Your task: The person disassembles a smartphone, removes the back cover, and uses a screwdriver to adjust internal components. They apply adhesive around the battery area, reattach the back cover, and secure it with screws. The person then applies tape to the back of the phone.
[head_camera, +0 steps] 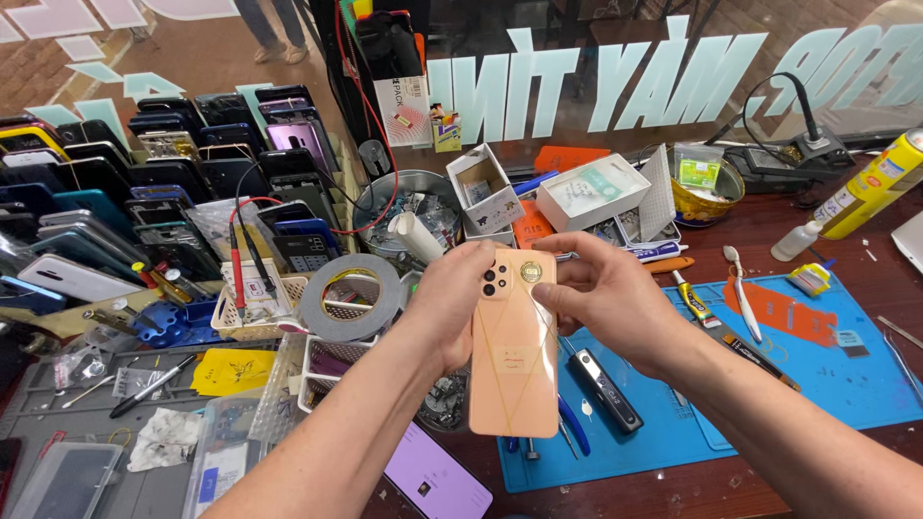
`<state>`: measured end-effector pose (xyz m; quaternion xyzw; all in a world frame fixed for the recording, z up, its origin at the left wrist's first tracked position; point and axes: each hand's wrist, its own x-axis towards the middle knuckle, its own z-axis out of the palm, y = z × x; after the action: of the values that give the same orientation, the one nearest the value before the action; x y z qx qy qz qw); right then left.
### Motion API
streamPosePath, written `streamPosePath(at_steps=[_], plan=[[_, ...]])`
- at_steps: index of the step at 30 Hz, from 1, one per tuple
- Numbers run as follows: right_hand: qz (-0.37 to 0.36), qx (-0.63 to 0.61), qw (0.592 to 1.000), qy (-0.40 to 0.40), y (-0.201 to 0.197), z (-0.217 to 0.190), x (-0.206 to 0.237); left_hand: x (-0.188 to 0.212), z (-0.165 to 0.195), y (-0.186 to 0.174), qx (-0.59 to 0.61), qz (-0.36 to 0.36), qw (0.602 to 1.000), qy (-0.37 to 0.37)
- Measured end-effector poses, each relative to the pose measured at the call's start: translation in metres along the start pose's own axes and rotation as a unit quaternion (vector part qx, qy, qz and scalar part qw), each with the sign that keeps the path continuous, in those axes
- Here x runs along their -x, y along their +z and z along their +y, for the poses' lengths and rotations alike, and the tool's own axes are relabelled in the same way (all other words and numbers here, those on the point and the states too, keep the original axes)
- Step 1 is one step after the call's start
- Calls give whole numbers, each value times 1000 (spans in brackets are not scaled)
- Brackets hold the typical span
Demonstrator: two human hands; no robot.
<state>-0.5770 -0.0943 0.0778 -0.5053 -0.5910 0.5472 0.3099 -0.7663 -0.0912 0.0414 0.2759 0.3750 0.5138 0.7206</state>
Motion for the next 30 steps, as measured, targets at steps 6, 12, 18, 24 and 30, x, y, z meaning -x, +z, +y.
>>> streamPosePath(at_steps=[6, 12, 18, 24, 30], plan=[[-18, -21, 998, -49, 15, 6, -2, -4, -1, -10, 12, 88, 996, -31], [-31, -58, 998, -26, 9, 30, -24, 5, -6, -24, 30, -19, 999, -7], [39, 39, 994, 97, -40, 88, -81, 12, -10, -46, 57, 31, 998, -8], [7, 526, 842, -117, -32, 167, -100, 22, -15, -65, 35, 111, 993, -1], [-41, 662, 745, -75, 8, 193, -95, 28, -13, -74, 50, 132, 990, 2]])
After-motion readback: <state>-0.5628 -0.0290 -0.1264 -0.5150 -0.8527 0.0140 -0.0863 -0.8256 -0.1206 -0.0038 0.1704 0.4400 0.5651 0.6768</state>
